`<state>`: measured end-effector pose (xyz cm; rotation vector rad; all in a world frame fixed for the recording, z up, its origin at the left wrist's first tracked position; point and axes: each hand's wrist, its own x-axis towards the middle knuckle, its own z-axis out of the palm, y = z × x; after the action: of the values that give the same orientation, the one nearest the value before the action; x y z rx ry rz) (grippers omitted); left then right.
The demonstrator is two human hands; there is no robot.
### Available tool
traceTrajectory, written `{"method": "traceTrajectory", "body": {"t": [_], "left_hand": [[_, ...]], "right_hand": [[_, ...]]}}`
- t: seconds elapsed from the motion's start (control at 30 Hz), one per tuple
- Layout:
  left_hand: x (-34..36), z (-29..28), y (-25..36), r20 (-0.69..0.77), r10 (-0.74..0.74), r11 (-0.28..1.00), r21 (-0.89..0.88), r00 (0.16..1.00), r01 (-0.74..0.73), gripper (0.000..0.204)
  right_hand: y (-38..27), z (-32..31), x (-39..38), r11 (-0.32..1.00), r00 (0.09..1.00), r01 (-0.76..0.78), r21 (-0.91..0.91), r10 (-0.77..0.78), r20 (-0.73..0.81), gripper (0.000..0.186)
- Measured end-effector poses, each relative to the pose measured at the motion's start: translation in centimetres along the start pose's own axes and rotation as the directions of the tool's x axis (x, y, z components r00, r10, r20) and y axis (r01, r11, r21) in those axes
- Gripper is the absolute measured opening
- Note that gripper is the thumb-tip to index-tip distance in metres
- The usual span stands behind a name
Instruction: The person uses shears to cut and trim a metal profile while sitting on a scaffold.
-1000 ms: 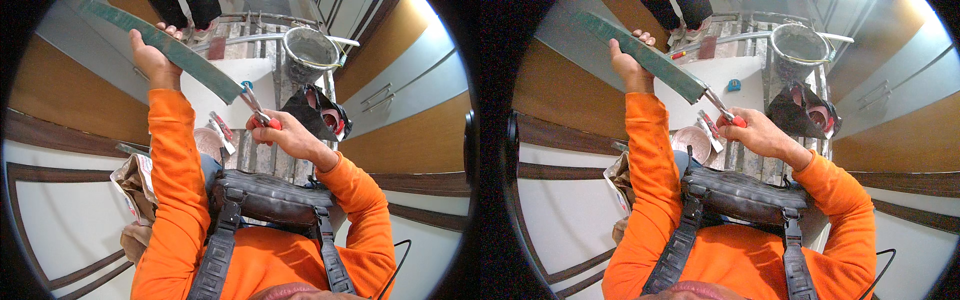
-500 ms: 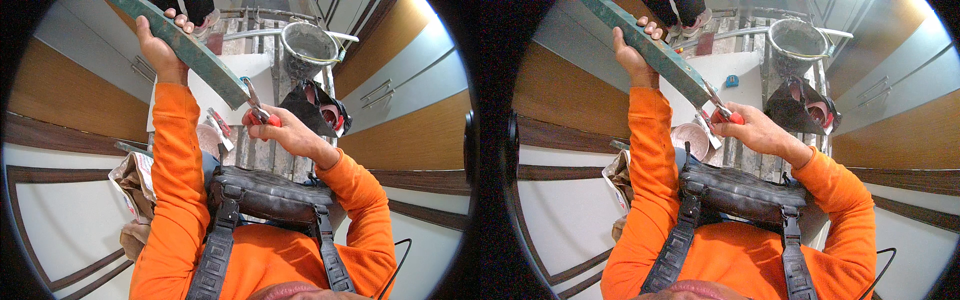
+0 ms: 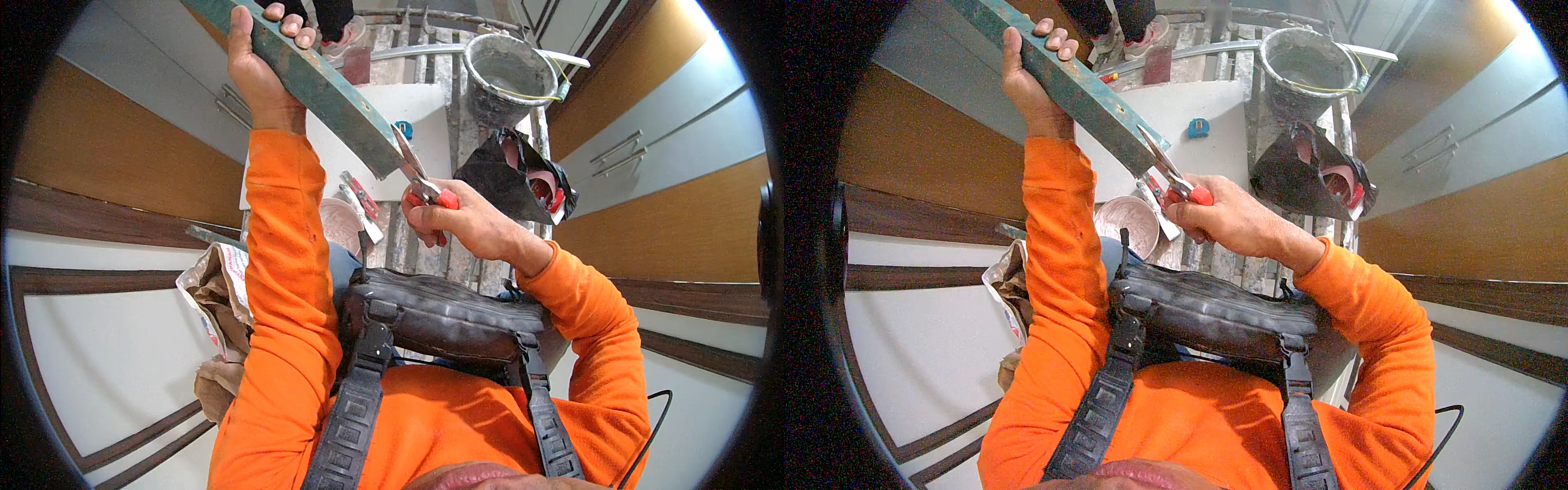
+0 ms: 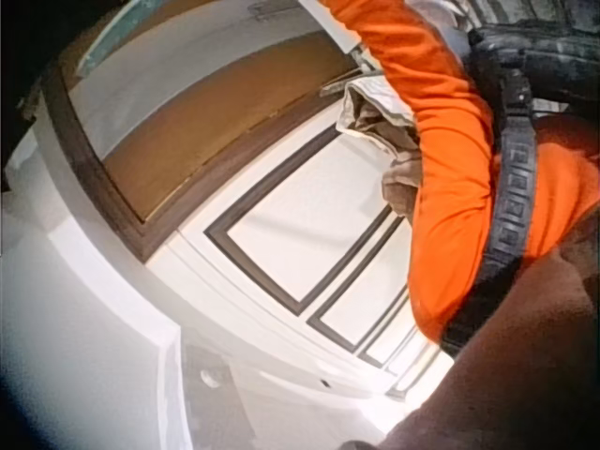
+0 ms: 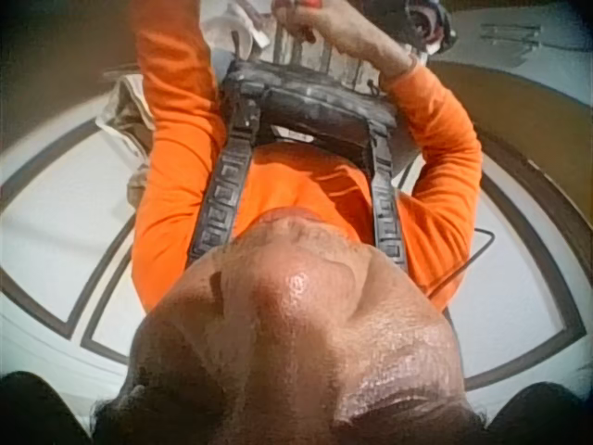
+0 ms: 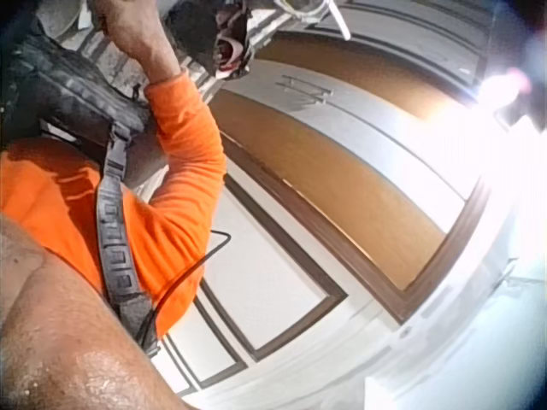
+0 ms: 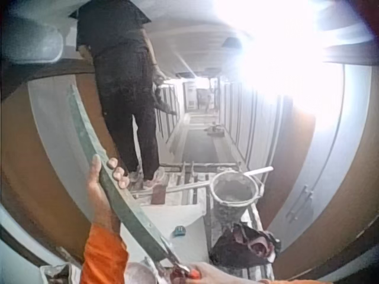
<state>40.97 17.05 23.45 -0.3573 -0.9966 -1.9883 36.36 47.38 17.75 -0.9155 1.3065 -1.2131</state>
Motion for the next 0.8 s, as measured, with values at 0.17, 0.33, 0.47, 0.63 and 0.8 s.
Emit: {"method": "traceTrajectory", "body": {"t": [0.17, 0.33, 0.47, 0.63, 0.8], "left_hand": [[0.0, 0.4, -0.2, 0.044, 0.007, 1.000, -0.024, 0.999, -0.006, 0.034], [0.2, -0.2, 0.2, 0.145, 0.041, 0.995, -0.093, 0.989, -0.027, 0.040], [0.4, -0.3, 0.4, 0.149, 0.045, 0.997, -0.076, 0.988, -0.034, 0.043], [0.1, 1.1, 0.9, 0.155, 0.040, 0.995, -0.095, 0.987, -0.025, 0.043], [-0.1, 2.2, 0.7, 0.006, 0.081, 0.996, -0.040, 0.997, -0.081, 0.043]], "right_hand": [[0.2, -0.3, -0.1, 0.999, 0.999, -0.047, -0.005, 0.047, 0.013, 0.021], [0.2, 0.2, 0.0, 1.000, 0.999, -0.025, 0.007, 0.025, -0.039, 0.021], [0.5, 0.3, -0.1, 0.998, 0.997, -0.043, 0.048, 0.046, -0.055, 0.021], [0.6, 0.6, 0.0, 0.995, 0.995, -0.068, 0.073, 0.073, -0.071, 0.020], [0.9, 0.7, 0.0, 0.996, 0.992, -0.074, 0.039, 0.078, -0.100, 0.024]]}}
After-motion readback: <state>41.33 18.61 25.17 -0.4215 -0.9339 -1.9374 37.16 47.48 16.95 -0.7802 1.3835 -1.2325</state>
